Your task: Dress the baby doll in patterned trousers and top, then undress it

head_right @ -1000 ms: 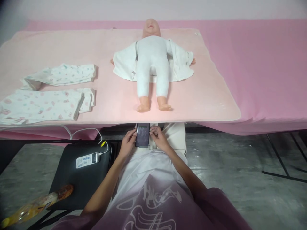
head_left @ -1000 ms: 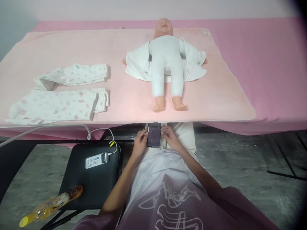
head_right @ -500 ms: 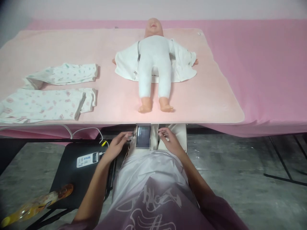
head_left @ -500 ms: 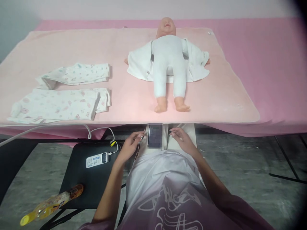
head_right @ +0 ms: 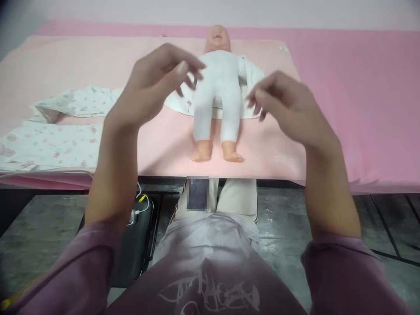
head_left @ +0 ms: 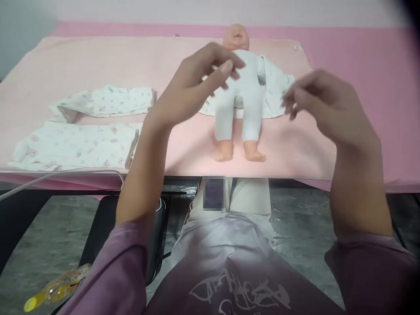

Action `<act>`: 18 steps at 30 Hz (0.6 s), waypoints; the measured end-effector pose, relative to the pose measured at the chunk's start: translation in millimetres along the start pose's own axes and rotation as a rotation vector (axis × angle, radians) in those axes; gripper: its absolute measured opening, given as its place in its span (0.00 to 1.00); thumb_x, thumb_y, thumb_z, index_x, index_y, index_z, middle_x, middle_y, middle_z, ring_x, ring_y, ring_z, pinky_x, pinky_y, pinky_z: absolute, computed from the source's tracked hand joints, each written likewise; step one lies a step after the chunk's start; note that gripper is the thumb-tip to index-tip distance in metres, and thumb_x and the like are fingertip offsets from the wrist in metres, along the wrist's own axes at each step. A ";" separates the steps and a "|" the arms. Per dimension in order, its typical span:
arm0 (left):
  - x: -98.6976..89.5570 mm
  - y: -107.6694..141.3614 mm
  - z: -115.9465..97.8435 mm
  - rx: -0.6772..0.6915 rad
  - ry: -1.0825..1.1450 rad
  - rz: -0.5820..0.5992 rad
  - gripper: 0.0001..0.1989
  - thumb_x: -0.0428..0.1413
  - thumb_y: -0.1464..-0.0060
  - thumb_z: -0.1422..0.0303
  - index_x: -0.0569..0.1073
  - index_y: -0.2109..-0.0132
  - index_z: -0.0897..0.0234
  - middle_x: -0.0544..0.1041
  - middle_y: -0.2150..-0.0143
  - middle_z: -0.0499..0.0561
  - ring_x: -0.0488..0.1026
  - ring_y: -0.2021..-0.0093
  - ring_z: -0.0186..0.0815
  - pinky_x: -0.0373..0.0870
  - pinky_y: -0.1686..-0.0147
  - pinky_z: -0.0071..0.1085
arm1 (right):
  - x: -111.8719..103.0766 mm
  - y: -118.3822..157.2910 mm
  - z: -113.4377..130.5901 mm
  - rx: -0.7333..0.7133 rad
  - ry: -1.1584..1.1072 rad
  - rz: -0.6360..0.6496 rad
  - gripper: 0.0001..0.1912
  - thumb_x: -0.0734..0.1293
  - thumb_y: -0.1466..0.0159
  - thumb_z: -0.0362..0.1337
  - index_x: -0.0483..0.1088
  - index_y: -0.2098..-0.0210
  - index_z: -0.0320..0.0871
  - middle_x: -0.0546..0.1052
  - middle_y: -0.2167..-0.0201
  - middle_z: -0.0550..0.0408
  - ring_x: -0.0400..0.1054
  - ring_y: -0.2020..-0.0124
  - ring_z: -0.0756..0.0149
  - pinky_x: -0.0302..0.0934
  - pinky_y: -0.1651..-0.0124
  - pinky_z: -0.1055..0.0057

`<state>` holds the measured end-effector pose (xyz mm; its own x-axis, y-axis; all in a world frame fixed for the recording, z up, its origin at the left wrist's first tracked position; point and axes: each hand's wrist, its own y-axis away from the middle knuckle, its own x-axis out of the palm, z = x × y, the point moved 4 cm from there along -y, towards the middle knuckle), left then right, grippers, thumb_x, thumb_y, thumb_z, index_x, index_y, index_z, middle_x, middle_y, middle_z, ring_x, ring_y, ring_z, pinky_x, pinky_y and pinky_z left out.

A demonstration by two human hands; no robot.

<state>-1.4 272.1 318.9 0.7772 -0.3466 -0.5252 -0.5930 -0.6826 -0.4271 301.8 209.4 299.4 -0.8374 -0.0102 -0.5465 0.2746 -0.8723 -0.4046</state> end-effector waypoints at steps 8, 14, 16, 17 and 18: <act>9.0 -126.1 78.3 -0.287 -0.322 -0.041 0.05 0.64 0.29 0.67 0.74 0.53 0.58 0.77 0.35 0.58 0.78 0.32 0.49 0.72 0.26 0.60 | 10.5 -149.4 -67.8 0.244 0.438 0.041 0.30 0.66 0.26 0.54 0.73 0.40 0.32 0.82 0.38 0.51 0.78 0.51 0.81 0.59 0.62 0.82; 22.4 -141.4 110.4 -0.427 -0.375 0.025 0.13 0.63 0.34 0.58 0.67 0.59 0.55 0.76 0.34 0.60 0.76 0.29 0.50 0.74 0.30 0.58 | 31.7 -184.1 -118.9 0.439 0.461 0.322 0.40 0.66 0.27 0.60 0.66 0.36 0.28 0.87 0.44 0.38 0.75 0.77 0.91 0.49 0.76 0.90; 21.4 -144.6 122.3 -0.441 -0.334 0.062 0.11 0.61 0.31 0.59 0.67 0.57 0.56 0.78 0.34 0.59 0.81 0.36 0.45 0.78 0.33 0.54 | 30.6 -189.7 -132.6 0.468 0.416 0.389 0.39 0.67 0.28 0.58 0.64 0.34 0.29 0.87 0.44 0.38 0.76 0.79 0.91 0.49 0.76 0.92; 20.5 -146.1 127.8 -0.448 -0.320 0.088 0.10 0.60 0.30 0.59 0.68 0.55 0.57 0.79 0.34 0.59 0.83 0.38 0.44 0.80 0.35 0.52 | 29.8 -192.5 -137.8 0.460 0.391 0.422 0.37 0.68 0.28 0.56 0.65 0.36 0.29 0.87 0.44 0.38 0.77 0.78 0.91 0.49 0.75 0.93; 19.6 -147.6 132.4 -0.449 -0.313 0.110 0.10 0.59 0.29 0.59 0.69 0.53 0.59 0.80 0.34 0.59 0.84 0.40 0.44 0.81 0.36 0.52 | 28.5 -196.3 -140.5 0.410 0.340 0.413 0.34 0.69 0.29 0.54 0.67 0.40 0.29 0.87 0.44 0.38 0.78 0.78 0.90 0.49 0.75 0.93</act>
<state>73.5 451.3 274.3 0.5758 -0.2704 -0.7715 -0.4662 -0.8838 -0.0382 290.4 449.0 260.3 -0.4886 -0.2865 -0.8241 0.2827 -0.9456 0.1611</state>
